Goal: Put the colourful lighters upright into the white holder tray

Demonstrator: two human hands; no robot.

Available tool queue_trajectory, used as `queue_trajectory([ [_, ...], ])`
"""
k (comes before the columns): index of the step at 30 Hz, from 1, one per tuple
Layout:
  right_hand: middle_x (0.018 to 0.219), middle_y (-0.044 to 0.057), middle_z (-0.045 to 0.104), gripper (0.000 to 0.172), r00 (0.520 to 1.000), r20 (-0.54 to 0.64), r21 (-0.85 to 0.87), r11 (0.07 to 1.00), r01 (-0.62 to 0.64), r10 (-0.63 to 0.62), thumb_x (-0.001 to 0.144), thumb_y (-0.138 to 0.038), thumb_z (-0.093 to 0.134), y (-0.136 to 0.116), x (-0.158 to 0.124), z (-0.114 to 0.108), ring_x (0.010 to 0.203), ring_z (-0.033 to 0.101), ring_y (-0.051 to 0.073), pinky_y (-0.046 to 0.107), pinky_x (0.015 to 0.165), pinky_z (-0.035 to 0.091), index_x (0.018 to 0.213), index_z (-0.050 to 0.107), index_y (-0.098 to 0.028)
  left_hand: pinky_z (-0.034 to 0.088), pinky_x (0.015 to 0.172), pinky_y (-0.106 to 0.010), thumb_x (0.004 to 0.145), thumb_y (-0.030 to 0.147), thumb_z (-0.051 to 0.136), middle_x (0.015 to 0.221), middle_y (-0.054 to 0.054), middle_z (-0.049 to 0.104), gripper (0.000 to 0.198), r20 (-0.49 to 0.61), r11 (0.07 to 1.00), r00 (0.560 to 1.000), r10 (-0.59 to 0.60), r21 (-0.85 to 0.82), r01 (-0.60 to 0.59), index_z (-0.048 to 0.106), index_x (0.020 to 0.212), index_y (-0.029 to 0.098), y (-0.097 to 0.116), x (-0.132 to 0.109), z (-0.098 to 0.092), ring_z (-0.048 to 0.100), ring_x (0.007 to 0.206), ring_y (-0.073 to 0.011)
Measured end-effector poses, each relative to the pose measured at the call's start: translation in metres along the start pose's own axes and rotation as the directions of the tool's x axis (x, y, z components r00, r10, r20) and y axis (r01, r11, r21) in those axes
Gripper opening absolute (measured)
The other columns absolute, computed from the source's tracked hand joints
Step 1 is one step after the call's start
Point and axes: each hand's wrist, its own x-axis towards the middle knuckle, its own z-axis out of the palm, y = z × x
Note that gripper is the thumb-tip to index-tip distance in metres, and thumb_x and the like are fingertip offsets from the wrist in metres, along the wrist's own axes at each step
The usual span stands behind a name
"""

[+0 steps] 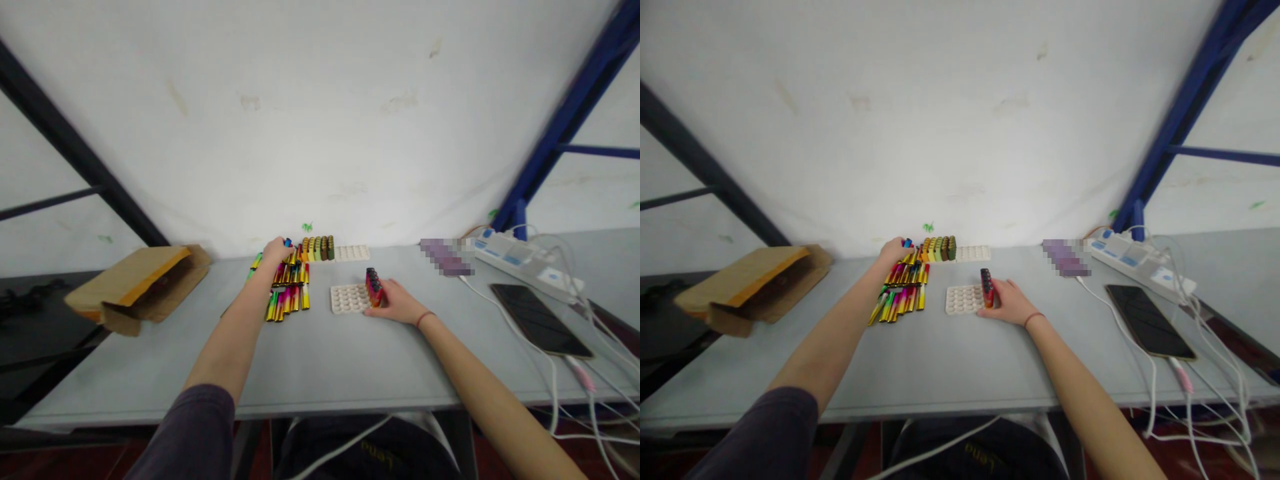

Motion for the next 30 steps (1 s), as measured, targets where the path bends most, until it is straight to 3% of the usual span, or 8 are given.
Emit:
queue_trajectory([
  [9,0.094,0.006,0.068,0.05,1.0,0.013,-0.003,1.0,-0.004,0.004,0.072,-0.056,0.076,0.0,0.0,0.0,0.085,0.06,0.024,0.038,0.083,0.044,0.102,0.062,-0.018,0.048,0.093,-0.034,0.089,0.04,0.057,0.127,-0.019,0.066,0.052,-0.064,0.999,0.997,0.033,0.044,-0.03,0.053,0.133,0.012,-0.019,-0.001,0.007,0.062,0.118,-0.03],
  [13,0.094,0.006,0.068,0.049,1.0,0.024,-0.007,1.0,-0.014,0.014,0.072,-0.054,0.076,-0.002,0.0,-0.002,0.086,0.06,0.024,0.038,0.083,0.045,0.102,0.062,-0.019,0.045,0.1,-0.035,0.094,0.035,0.042,0.126,-0.018,0.067,0.043,-0.051,0.991,0.994,0.092,0.102,-0.087,0.062,0.125,0.013,-0.021,-0.002,0.011,0.061,0.119,-0.0294],
  [16,0.092,0.006,0.068,0.047,1.0,0.023,-0.002,1.0,-0.017,0.017,0.072,-0.055,0.076,-0.003,0.0,-0.003,0.084,0.06,0.024,0.038,0.081,0.046,0.099,0.061,-0.019,0.04,0.107,-0.038,0.097,0.032,0.033,0.131,-0.016,0.066,0.044,-0.035,0.972,0.977,0.209,0.119,-0.203,0.068,0.119,0.015,-0.025,-0.007,0.016,0.056,0.127,-0.0301],
  [20,0.091,0.006,0.068,0.045,1.0,0.008,-0.001,1.0,-0.008,0.008,0.072,-0.055,0.076,-0.003,0.0,-0.002,0.082,0.06,0.023,0.037,0.08,0.045,0.096,0.061,-0.019,0.03,0.117,-0.038,0.099,0.032,0.03,0.15,-0.009,0.052,0.049,-0.001,0.923,0.923,0.385,0.022,-0.385,0.057,0.137,0.02,-0.034,-0.016,0.027,0.044,0.14,-0.0242],
  [24,0.091,0.006,0.068,0.046,1.0,0.016,-0.022,1.0,-0.007,0.008,0.072,-0.056,0.076,-0.002,0.0,-0.001,0.083,0.06,0.024,0.036,0.079,0.045,0.095,0.06,-0.019,0.023,0.12,-0.052,0.096,0.031,0.04,0.156,-0.009,0.044,0.045,0.039,0.917,0.917,0.396,0.032,-0.397,0.058,0.136,0.024,-0.039,-0.022,0.032,0.032,0.148,-0.0294],
  [27,0.091,0.006,0.068,0.046,1.0,0.007,-0.021,1.0,-0.007,0.007,0.072,-0.055,0.076,-0.002,0.001,-0.001,0.083,0.061,0.024,0.037,0.08,0.045,0.096,0.06,-0.019,0.019,0.118,-0.062,0.096,0.039,0.043,0.16,-0.014,0.036,0.049,-0.081,0.944,0.941,0.329,-0.002,-0.331,0.053,0.141,0.021,-0.025,-0.029,0.031,0.024,0.15,-0.036],
  [28,0.091,0.006,0.068,0.046,1.0,0.008,-0.019,1.0,-0.008,0.008,0.072,-0.055,0.076,-0.002,0.001,-0.001,0.083,0.061,0.024,0.037,0.08,0.045,0.096,0.06,-0.019,0.018,0.119,-0.061,0.096,0.04,0.042,0.16,-0.015,0.035,0.052,-0.138,0.93,0.924,0.357,-0.035,-0.365,0.05,0.143,0.019,-0.017,-0.035,0.031,0.023,0.151,-0.0352],
  [30,0.093,0.006,0.069,0.045,1.0,0.017,-0.014,1.0,-0.008,0.008,0.073,-0.054,0.076,-0.002,0.001,-0.002,0.084,0.061,0.024,0.038,0.082,0.045,0.097,0.06,-0.019,0.019,0.122,-0.052,0.096,0.042,0.042,0.156,-0.017,0.04,0.055,-0.202,0.821,0.827,0.525,-0.134,-0.554,0.048,0.144,0.015,0.005,-0.052,0.035,0.029,0.149,-0.0297],
])
